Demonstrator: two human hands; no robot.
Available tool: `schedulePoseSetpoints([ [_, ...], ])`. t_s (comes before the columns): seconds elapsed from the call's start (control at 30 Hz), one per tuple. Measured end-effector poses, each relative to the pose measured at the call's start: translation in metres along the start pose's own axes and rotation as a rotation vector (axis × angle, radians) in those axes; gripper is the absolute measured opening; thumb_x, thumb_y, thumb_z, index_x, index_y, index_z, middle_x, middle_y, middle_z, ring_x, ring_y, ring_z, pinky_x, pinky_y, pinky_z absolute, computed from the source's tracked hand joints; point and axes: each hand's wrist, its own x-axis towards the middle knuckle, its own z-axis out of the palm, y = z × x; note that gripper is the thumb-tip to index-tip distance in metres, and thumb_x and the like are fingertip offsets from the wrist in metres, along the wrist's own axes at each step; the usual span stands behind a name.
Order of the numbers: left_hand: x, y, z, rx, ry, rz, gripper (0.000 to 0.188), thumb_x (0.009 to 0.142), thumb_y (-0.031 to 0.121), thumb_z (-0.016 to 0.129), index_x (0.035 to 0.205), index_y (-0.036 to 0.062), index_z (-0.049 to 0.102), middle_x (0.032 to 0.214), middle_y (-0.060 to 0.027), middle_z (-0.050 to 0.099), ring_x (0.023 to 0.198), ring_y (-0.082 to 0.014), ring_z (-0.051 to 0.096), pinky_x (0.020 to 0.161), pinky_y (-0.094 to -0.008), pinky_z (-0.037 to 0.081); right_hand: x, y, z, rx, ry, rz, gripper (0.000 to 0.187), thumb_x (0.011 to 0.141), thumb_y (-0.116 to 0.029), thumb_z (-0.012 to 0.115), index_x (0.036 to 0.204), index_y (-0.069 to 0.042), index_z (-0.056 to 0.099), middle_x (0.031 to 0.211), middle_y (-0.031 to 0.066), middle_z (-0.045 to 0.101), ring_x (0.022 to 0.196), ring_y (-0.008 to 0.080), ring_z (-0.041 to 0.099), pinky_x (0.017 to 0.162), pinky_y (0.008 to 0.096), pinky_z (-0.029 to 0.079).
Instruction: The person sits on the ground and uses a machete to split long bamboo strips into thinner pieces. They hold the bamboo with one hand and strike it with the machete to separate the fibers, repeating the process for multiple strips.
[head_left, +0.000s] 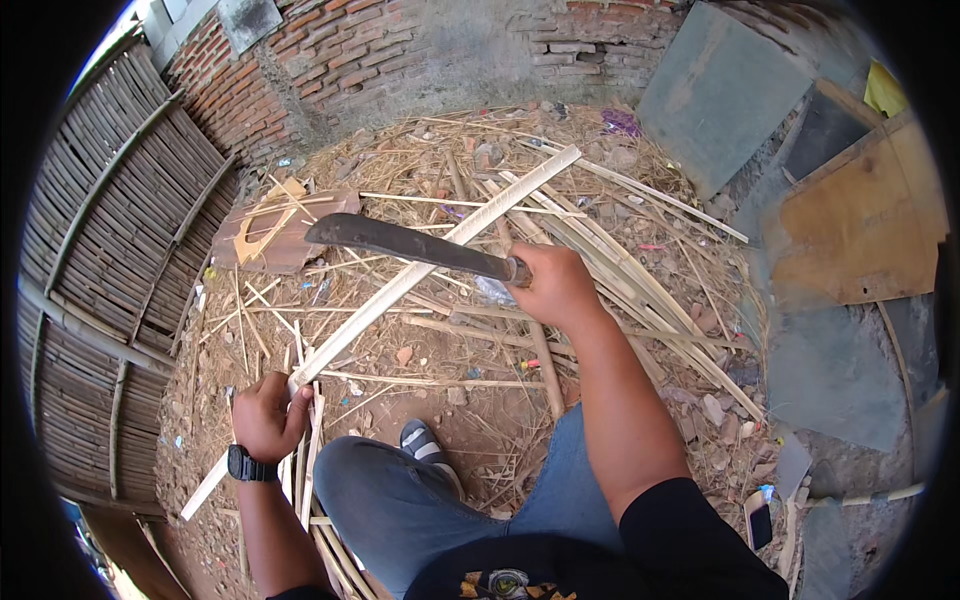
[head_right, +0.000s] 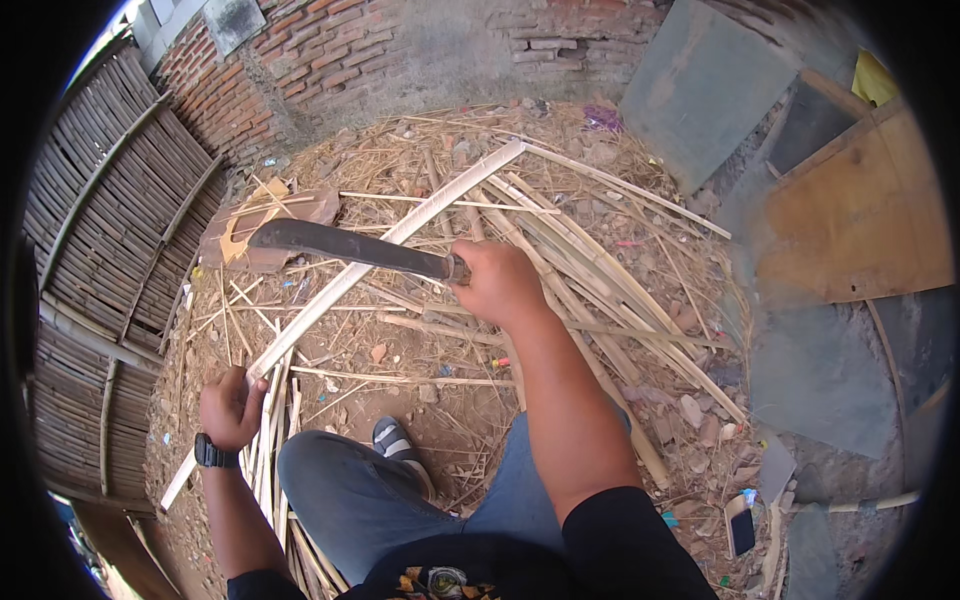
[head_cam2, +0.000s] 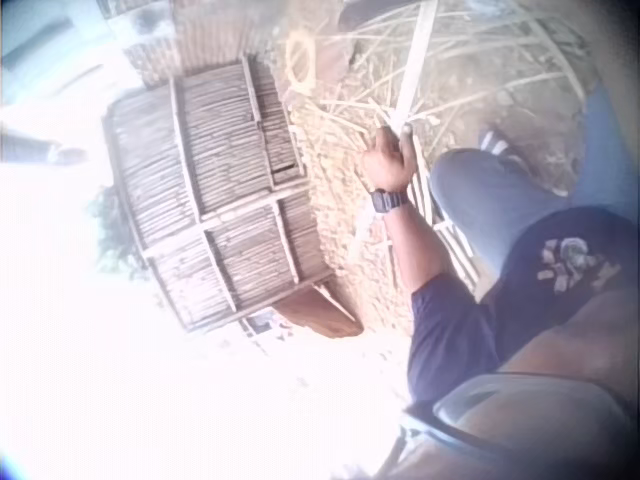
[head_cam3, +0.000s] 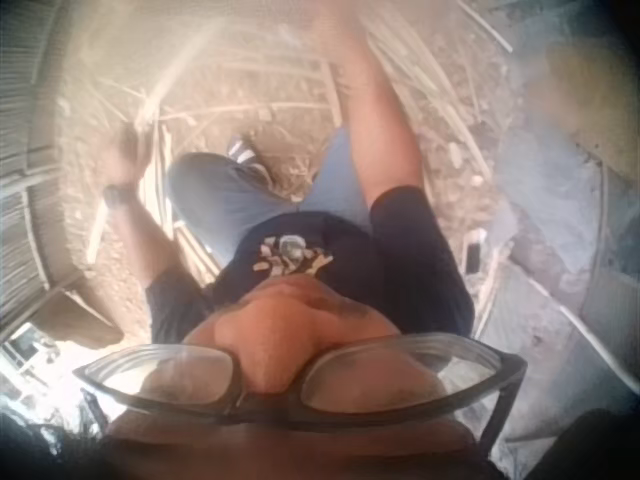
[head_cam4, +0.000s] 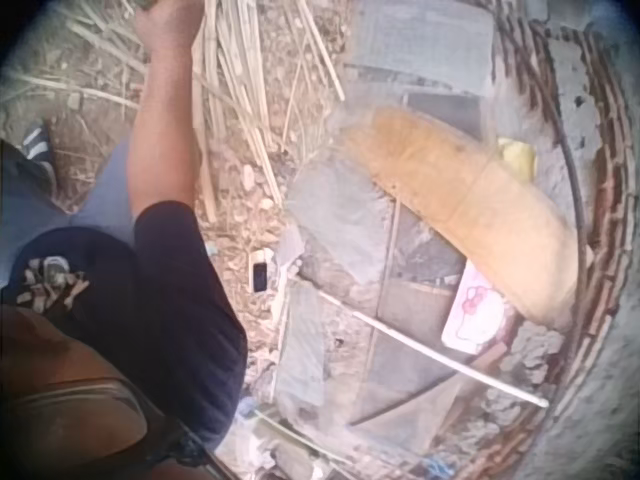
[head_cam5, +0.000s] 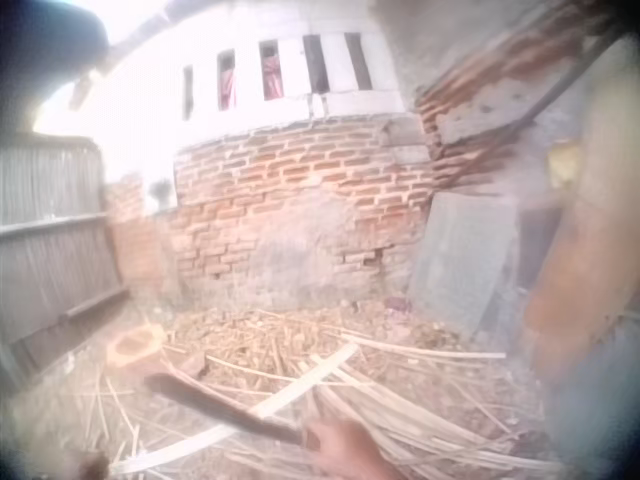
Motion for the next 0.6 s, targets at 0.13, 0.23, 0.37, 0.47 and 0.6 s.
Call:
schedulePoseSetpoints([
  [0.13,-0.037,-0.021,-0.003,0.097,0.133,0.096,0.033,0.091,0.024,0.073,0.074,0.0063,0.052,0.058,-0.0107,0.053,0.053,-0.0354,0.056,0.050,-0.0451,0.043,0.007,0.011,-0.015,0.035,0.006,0.208,0.031,0.081,-0.027,0.080,0.106,-0.012,0.073,0.079,0.0159,0.072,0.074,0.0385,0.069,0.067,0.0461,0.054],
  [0.23,-0.057,-0.028,-0.007,0.155,0.109,0.034,0.033,0.090,0.026,0.074,0.073,0.0070,0.052,0.059,-0.0111,0.054,0.054,-0.0357,0.057,0.051,-0.0459,0.044,0.007,0.016,-0.016,0.020,0.002,0.384,0.035,0.086,-0.037,0.079,0.109,-0.011,0.073,0.078,0.0163,0.071,0.075,0.0361,0.071,0.068,0.0454,0.054],
  [0.37,-0.077,-0.040,0.000,0.137,0.063,-0.026,0.034,0.090,0.026,0.073,0.072,0.0078,0.051,0.059,-0.0115,0.054,0.053,-0.0358,0.056,0.051,-0.0461,0.044,0.000,0.011,-0.004,-0.015,-0.061,0.168,0.040,0.085,-0.038,0.079,0.113,-0.009,0.073,0.084,0.0191,0.072,0.082,0.0376,0.071,0.073,0.0463,0.056],
  [0.47,-0.086,-0.048,0.007,0.136,0.109,0.004,0.032,0.090,0.025,0.072,0.073,0.0076,0.052,0.059,-0.0114,0.053,0.054,-0.0356,0.055,0.051,-0.0459,0.043,0.004,0.009,-0.002,-0.061,-0.129,0.200,0.043,0.085,-0.038,0.078,0.115,-0.008,0.072,0.093,0.0207,0.073,0.090,0.0383,0.070,0.079,0.0471,0.056],
  [0.6,-0.093,-0.059,0.011,0.141,0.135,-0.006,0.031,0.091,0.024,0.072,0.074,0.0069,0.052,0.061,-0.0126,0.053,0.056,-0.0366,0.056,0.052,-0.0476,0.043,0.008,0.045,-0.004,-0.050,0.072,0.585,0.044,0.086,-0.040,0.077,0.111,-0.005,0.072,0.096,0.0206,0.074,0.091,0.0393,0.071,0.081,0.0459,0.056],
])
